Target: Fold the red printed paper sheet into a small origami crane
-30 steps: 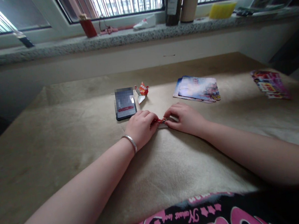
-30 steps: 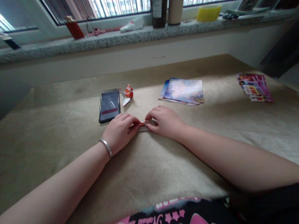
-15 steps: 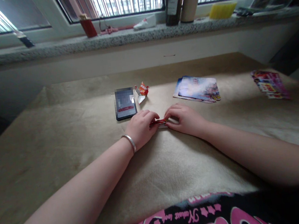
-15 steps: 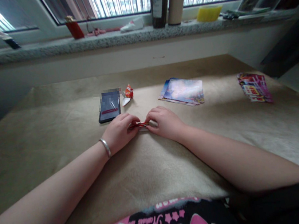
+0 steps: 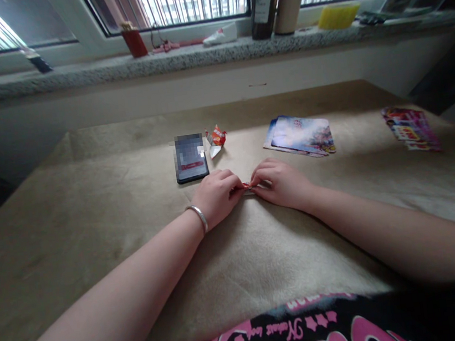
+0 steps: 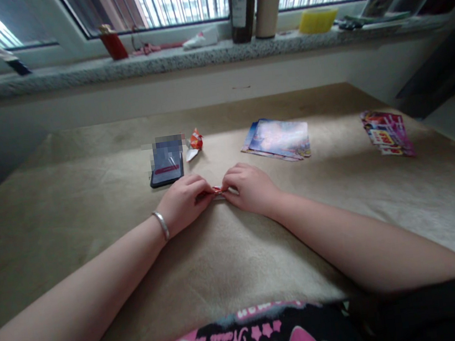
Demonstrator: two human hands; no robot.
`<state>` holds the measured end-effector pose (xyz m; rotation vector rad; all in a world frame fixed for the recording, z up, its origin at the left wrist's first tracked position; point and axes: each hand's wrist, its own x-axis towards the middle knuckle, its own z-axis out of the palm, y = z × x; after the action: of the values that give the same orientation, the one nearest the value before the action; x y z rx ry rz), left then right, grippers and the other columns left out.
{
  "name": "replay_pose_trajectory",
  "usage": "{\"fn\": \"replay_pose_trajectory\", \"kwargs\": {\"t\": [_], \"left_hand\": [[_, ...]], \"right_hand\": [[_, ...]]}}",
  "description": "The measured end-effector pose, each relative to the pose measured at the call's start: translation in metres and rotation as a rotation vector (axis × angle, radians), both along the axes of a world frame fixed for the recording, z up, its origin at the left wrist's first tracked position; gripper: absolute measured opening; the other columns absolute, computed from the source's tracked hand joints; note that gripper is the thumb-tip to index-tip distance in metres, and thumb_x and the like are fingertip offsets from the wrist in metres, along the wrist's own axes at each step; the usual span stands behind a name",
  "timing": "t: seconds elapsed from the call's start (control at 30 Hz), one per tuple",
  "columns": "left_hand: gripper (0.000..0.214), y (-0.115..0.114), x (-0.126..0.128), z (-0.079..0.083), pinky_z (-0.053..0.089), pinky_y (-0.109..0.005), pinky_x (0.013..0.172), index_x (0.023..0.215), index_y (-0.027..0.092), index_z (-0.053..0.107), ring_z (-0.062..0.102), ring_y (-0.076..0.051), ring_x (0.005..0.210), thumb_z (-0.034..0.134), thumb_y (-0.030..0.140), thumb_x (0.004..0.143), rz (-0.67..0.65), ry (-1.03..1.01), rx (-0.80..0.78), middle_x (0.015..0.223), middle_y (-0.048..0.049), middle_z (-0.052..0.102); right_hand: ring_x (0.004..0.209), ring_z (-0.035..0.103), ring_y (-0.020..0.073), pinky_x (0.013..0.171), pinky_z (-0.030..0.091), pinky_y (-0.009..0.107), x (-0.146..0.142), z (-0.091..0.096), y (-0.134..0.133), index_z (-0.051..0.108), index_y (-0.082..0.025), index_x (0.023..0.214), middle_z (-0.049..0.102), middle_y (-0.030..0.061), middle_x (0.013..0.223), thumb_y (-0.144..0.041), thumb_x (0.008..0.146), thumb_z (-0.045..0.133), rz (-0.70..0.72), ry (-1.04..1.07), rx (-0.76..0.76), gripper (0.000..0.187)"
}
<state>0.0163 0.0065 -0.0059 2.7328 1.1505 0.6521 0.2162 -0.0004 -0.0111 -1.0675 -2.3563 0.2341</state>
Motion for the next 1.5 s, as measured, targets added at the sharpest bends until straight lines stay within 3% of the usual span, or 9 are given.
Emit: {"fn": "replay_pose_trajectory", "kwargs": {"t": [0.33,0.63,0.8,0.93,1.07,1.17,1.27,1.5], "left_hand": [[0.019,0.0016,0.0006,-0.0011,0.044,-0.026,0.071,0.069,0.016,0.062,0.053,-0.015,0.073,0.053,0.020,0.085,-0.060,0.023,0.049,0.075,-0.0040,0.063],[0.018,0.0001,0.0001,0.0002,0.046,-0.030,0.077,0.085,0.016,0.066,0.055,-0.017,0.080,0.049,0.024,0.087,-0.082,0.051,0.029,0.086,-0.0062,0.065],[0.018,0.0007,-0.0006,0.0007,0.046,-0.029,0.075,0.082,0.017,0.067,0.056,-0.016,0.079,0.050,0.020,0.086,-0.082,0.026,0.009,0.083,-0.0059,0.066],[0.013,0.0012,-0.0017,0.0010,0.045,-0.027,0.069,0.078,0.018,0.067,0.058,-0.014,0.071,0.056,0.022,0.083,-0.015,-0.064,-0.085,0.075,-0.0033,0.066],[0.015,0.0015,-0.0027,-0.0021,0.046,-0.022,0.059,0.097,0.019,0.059,0.058,-0.010,0.060,0.056,0.025,0.084,0.061,-0.272,-0.311,0.076,-0.0001,0.068],[0.014,0.0012,-0.0034,-0.0036,0.045,-0.021,0.057,0.096,0.019,0.056,0.058,-0.009,0.058,0.053,0.026,0.085,0.058,-0.353,-0.403,0.075,0.0011,0.068],[0.011,0.0011,-0.0043,-0.0023,0.046,-0.021,0.060,0.086,0.018,0.059,0.058,-0.009,0.062,0.050,0.022,0.085,0.048,-0.312,-0.351,0.074,0.0004,0.067],[0.023,0.0079,-0.0066,-0.0025,0.049,-0.025,0.076,0.082,0.017,0.066,0.061,-0.012,0.080,0.045,0.007,0.080,-0.050,-0.278,-0.235,0.085,-0.0027,0.067]], "right_hand": [[0.076,0.055,0.0166,0.070,0.041,0.028,-0.0029,0.0064,0.0005,0.065,-0.018,0.070,0.066,0.0047,0.077,-0.020,0.079,0.057,0.012,-0.039,0.001,0.012],[0.079,0.055,0.0175,0.071,0.042,0.028,-0.0002,0.0029,0.0000,0.065,-0.019,0.074,0.066,0.0045,0.078,-0.022,0.079,0.059,0.010,-0.018,0.008,0.008],[0.085,0.055,0.0188,0.077,0.043,0.030,-0.0006,0.0021,0.0001,0.063,-0.019,0.080,0.066,0.0062,0.084,-0.023,0.081,0.056,0.031,-0.035,-0.004,0.008],[0.083,0.056,0.0182,0.076,0.043,0.030,-0.0017,0.0046,-0.0026,0.061,-0.019,0.085,0.065,0.0058,0.084,-0.024,0.081,0.055,0.034,0.011,-0.046,0.009],[0.064,0.054,0.0121,0.061,0.041,0.025,-0.0028,0.0065,-0.0068,0.055,-0.019,0.094,0.063,0.0026,0.081,-0.026,0.080,0.055,-0.046,0.141,-0.176,0.015],[0.056,0.049,0.0088,0.055,0.038,0.022,-0.0031,0.0061,-0.0075,0.053,-0.020,0.092,0.062,0.0004,0.079,-0.025,0.078,0.057,-0.032,0.175,-0.223,0.016],[0.059,0.049,0.0095,0.055,0.037,0.022,-0.0028,0.0054,-0.0053,0.057,-0.019,0.087,0.059,0.0007,0.076,-0.022,0.078,0.057,-0.026,0.159,-0.214,0.010],[0.068,0.049,0.0127,0.059,0.038,0.023,-0.0014,0.0042,0.0008,0.064,-0.018,0.082,0.056,0.0018,0.070,-0.018,0.078,0.058,-0.021,0.143,-0.197,0.007]]}}
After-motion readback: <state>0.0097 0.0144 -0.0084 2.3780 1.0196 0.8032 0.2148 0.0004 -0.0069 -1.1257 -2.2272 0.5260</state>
